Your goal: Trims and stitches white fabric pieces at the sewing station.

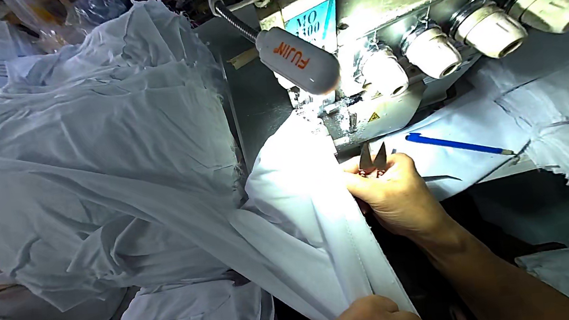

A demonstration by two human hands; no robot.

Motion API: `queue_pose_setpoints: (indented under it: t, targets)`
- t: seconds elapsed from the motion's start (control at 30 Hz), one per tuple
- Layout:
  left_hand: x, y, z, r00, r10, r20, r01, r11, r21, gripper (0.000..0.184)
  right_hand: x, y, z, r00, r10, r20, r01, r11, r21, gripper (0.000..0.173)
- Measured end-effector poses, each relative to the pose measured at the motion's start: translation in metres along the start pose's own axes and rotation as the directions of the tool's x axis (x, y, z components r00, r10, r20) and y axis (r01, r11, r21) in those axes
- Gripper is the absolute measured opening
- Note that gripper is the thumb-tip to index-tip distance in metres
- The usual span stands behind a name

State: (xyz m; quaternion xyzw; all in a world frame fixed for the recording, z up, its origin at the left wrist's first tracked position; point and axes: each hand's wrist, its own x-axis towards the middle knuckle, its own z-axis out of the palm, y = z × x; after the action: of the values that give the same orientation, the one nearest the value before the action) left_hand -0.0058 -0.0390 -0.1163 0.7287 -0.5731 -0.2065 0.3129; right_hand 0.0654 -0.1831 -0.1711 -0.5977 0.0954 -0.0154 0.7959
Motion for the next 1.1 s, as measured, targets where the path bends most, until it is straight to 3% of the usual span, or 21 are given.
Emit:
queue_pose_setpoints:
  t: [0.4, 0.83, 0.9, 1.0, 1.03, 1.1]
  targets:
    - [0.007, -0.021, -0.020, 0.998, 0.040, -0.046, -0.035, 0.993, 0.115, 0.021, 0.007, -0.002, 0.003, 1.000, 0.004, -0.023, -0.005, 0.999, -0.046, 0.015]
    - [0.015, -0.046, -0.049, 0.989, -0.041, -0.139, 0.087, 0.935, 0.344, 0.015, 0.011, -0.007, 0.005, 0.998, 0.055, -0.025, -0.056, 0.997, -0.056, 0.017]
    - [0.013, -0.029, -0.045, 0.950, -0.122, -0.288, 0.252, 0.843, 0.475, 0.017, 0.010, -0.006, 0.005, 0.999, 0.040, -0.036, -0.043, 0.996, -0.078, 0.017]
    - [0.005, 0.014, -0.044, 0.747, -0.349, -0.565, 0.648, 0.571, 0.504, 0.021, 0.011, -0.006, 0.003, 0.999, 0.033, 0.002, -0.033, 0.998, -0.044, 0.019]
    - [0.000, 0.022, -0.044, 0.690, -0.388, -0.610, 0.715, 0.496, 0.493, 0.021, 0.011, -0.006, 0.003, 0.999, 0.043, 0.017, -0.042, 0.998, -0.035, 0.018]
    - [-0.010, 0.026, -0.040, 0.652, -0.376, -0.659, 0.748, 0.465, 0.474, 0.023, 0.011, -0.007, 0.003, 0.996, 0.084, 0.024, -0.084, 0.996, -0.021, 0.016]
